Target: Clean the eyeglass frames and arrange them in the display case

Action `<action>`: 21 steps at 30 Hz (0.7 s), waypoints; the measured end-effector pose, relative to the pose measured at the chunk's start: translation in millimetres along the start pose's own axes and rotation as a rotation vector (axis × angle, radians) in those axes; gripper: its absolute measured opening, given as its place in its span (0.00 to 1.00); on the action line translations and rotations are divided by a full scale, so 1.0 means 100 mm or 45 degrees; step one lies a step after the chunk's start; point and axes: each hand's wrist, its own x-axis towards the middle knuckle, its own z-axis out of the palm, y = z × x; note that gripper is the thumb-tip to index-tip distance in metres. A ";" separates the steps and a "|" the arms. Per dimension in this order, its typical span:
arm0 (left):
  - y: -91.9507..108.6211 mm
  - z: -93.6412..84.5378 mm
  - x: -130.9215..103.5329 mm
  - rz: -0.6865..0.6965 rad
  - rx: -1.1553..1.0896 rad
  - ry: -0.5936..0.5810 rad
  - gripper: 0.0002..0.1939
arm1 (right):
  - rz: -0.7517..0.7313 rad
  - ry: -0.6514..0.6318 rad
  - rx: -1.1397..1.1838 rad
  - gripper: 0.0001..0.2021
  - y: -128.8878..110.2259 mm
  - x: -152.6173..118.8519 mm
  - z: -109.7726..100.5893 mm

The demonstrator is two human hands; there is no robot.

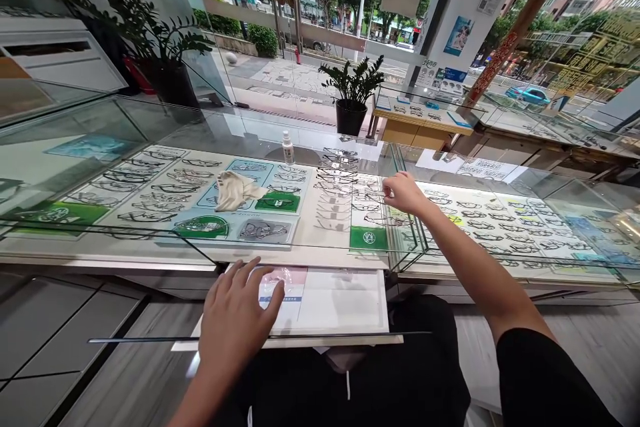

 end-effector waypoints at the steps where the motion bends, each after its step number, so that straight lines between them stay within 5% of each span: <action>1: -0.01 0.01 0.00 0.003 0.003 0.001 0.23 | -0.016 0.037 0.062 0.08 -0.05 -0.06 -0.09; 5: -0.01 0.02 -0.01 0.013 0.012 -0.005 0.23 | -0.246 0.018 0.429 0.08 -0.42 -0.46 -0.49; 8: 0.01 0.01 -0.01 0.019 0.013 0.001 0.22 | -0.419 -0.343 0.599 0.09 -0.77 -0.78 -0.63; 10: 0.02 0.00 -0.02 0.017 0.014 0.005 0.22 | -0.456 -0.600 0.618 0.09 -0.97 -0.94 -0.53; 13: 0.02 0.01 -0.02 0.013 0.012 0.001 0.22 | -0.412 -0.824 0.565 0.09 -1.15 -1.08 -0.11; 16: 0.02 0.01 -0.02 0.007 0.005 -0.010 0.22 | -0.369 -0.881 0.413 0.07 -1.18 -1.07 0.48; 21: 0.04 0.00 -0.02 -0.018 -0.005 -0.013 0.22 | -0.273 -0.489 -0.007 0.02 -0.95 -0.73 1.34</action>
